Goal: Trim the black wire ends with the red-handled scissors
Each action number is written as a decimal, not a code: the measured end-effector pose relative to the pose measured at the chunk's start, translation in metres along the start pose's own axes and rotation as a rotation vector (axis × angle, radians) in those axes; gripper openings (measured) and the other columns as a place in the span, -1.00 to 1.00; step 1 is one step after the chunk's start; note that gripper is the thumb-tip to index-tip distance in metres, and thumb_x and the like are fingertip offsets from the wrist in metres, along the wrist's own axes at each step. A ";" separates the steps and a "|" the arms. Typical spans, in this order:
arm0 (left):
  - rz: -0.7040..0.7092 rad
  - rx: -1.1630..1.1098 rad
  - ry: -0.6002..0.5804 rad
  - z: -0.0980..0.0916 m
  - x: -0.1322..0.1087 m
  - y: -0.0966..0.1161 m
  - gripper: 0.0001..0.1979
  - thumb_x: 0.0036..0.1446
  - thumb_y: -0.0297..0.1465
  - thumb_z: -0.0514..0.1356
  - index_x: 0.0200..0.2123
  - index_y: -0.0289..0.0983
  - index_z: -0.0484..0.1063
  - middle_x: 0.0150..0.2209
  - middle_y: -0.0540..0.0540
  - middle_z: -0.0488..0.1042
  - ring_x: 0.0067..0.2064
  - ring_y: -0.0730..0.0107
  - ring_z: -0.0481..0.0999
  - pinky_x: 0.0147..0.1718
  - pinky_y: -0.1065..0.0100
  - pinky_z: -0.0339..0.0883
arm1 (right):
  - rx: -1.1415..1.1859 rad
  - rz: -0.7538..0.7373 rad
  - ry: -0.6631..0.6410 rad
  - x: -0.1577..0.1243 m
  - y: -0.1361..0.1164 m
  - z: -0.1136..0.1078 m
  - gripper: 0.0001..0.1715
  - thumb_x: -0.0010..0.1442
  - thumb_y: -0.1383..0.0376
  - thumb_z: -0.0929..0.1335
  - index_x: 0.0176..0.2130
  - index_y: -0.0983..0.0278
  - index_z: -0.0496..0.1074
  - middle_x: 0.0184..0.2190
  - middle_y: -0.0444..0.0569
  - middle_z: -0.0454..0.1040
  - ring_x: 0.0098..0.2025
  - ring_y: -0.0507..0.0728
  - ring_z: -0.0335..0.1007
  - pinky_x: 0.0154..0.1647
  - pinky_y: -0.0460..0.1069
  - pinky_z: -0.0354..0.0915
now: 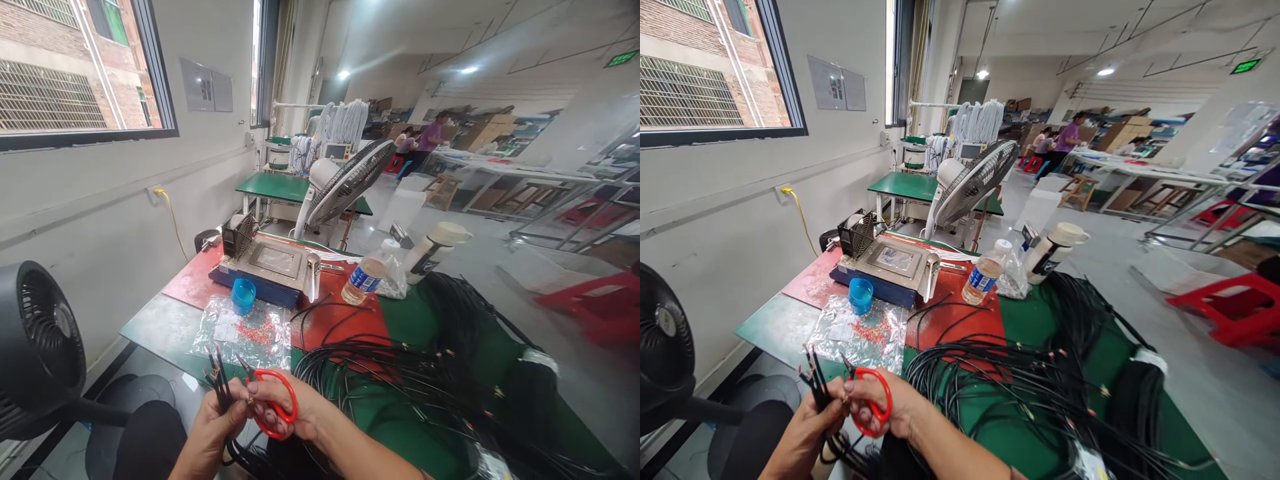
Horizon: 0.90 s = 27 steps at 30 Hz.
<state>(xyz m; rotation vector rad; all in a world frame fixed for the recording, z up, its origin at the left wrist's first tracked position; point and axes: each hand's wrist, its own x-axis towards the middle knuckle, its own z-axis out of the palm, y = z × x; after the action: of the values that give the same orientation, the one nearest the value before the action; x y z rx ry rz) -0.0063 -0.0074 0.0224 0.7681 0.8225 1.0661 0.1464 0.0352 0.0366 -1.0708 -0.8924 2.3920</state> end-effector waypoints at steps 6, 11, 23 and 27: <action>0.074 0.082 0.018 -0.001 0.002 -0.004 -0.78 -0.05 -0.25 0.32 -0.54 -0.29 0.51 -0.57 0.06 0.24 -0.58 0.60 0.03 -0.60 0.48 -0.03 | -0.008 -0.002 0.060 0.003 0.005 0.000 -0.57 -0.07 0.06 0.43 -0.55 0.35 0.29 -0.73 -0.26 0.21 -0.75 -0.16 0.06 -0.78 -0.25 -0.08; 0.058 0.091 0.132 -0.003 0.007 -0.011 -0.75 -0.08 -0.22 0.33 -0.53 -0.31 0.48 -0.62 0.05 0.23 -0.61 0.63 -0.01 -0.62 0.44 -0.22 | -0.033 -0.201 0.096 0.000 0.009 0.002 -0.43 -0.05 -0.12 0.38 -0.54 0.35 0.33 -0.78 -0.27 0.17 -0.79 -0.13 0.00 -0.81 -0.21 -0.11; 0.080 0.022 0.165 0.006 0.003 -0.008 -0.76 -0.12 -0.23 0.36 -0.55 -0.29 0.48 -0.63 0.08 0.21 -0.60 0.62 0.00 -0.62 0.46 -0.16 | 0.038 -0.214 0.094 0.002 0.021 0.005 -0.42 -0.10 -0.10 0.42 -0.55 0.36 0.30 -0.76 -0.27 0.18 -0.78 -0.14 0.00 -0.80 -0.20 -0.10; 0.054 0.012 0.281 0.007 0.002 -0.008 -0.72 -0.20 -0.20 0.40 -0.52 -0.29 0.50 -0.66 0.14 0.05 -0.60 0.63 -0.04 -0.63 0.50 -0.17 | 0.032 -0.230 0.111 0.002 0.025 0.006 -0.45 -0.11 -0.06 0.44 -0.57 0.36 0.30 -0.77 -0.27 0.18 -0.79 -0.13 0.02 -0.80 -0.20 -0.08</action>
<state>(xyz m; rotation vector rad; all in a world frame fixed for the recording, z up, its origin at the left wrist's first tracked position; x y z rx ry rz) 0.0037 -0.0093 0.0188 0.6620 1.0513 1.2363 0.1388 0.0159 0.0219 -1.0179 -0.8850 2.1310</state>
